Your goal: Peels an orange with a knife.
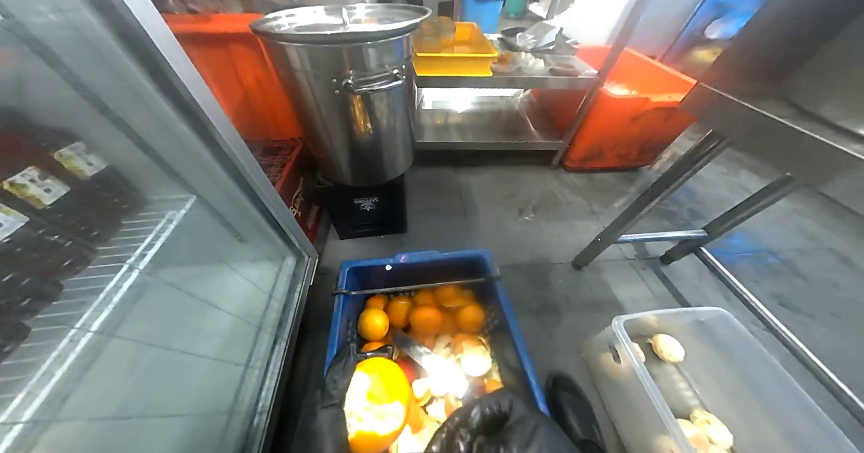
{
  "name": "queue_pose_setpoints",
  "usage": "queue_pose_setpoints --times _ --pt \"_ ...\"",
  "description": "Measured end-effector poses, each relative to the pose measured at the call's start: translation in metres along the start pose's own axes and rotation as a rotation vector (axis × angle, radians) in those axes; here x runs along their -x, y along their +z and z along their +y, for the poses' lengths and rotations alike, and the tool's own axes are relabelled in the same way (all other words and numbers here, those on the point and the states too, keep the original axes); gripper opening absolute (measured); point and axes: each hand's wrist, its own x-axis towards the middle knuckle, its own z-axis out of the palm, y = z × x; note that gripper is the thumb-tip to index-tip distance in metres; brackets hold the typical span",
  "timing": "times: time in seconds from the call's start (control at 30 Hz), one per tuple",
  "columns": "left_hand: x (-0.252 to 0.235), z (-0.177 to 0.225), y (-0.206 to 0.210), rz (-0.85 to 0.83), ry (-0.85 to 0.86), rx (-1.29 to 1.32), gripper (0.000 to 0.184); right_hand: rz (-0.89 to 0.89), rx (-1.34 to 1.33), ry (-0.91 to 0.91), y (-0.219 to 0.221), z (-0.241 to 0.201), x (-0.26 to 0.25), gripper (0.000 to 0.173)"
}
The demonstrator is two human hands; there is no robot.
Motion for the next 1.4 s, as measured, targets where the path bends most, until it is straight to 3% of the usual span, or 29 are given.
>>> queue_pose_setpoints --times 0.1,0.17,0.23,0.27,0.43,0.5,0.6,0.7,0.83,0.97,1.2,1.4 --pt "-0.001 0.002 0.004 0.047 -0.031 -0.016 0.031 0.107 0.179 0.047 -0.001 -0.002 -0.003 0.017" --pt "0.0 0.001 0.004 0.064 -0.018 -0.053 0.032 0.137 0.577 0.01 -0.009 0.005 -0.006 0.032" --pt "0.0 0.0 0.003 0.075 -0.007 -0.089 0.033 0.241 0.783 0.018 -0.011 0.011 -0.006 0.028" --pt "-0.001 -0.004 0.001 0.082 -0.003 -0.104 0.033 0.288 0.75 0.059 -0.009 0.009 -0.005 0.02" --pt "0.0 -0.012 0.009 0.099 -0.136 -0.064 0.032 0.386 0.706 0.116 0.003 0.007 -0.006 0.017" --pt "0.001 -0.012 0.011 -0.016 -0.165 -0.016 0.03 0.394 0.56 0.052 0.009 0.004 -0.009 0.014" --pt "-0.006 -0.021 -0.004 -0.358 -0.082 -0.09 0.036 0.448 0.406 0.028 0.011 -0.004 -0.012 0.011" --pt "0.004 -0.011 0.003 -0.376 -0.07 -0.28 0.029 0.507 0.343 0.01 0.008 -0.006 -0.012 0.011" --pt "0.008 -0.007 0.007 -0.465 -0.143 -0.356 0.018 0.547 0.32 -0.032 0.006 -0.005 -0.014 0.023" --pt "0.004 -0.017 0.002 -0.584 -0.164 -0.347 0.022 0.479 0.369 -0.03 0.004 -0.003 -0.015 0.029" --pt "0.006 -0.024 -0.003 -0.638 -0.031 -0.276 0.015 0.272 0.348 -0.051 -0.004 -0.006 -0.01 0.028" --pt "0.013 -0.019 0.002 -0.517 -0.152 -0.289 0.021 0.163 0.4 -0.054 -0.003 -0.011 -0.009 0.028"
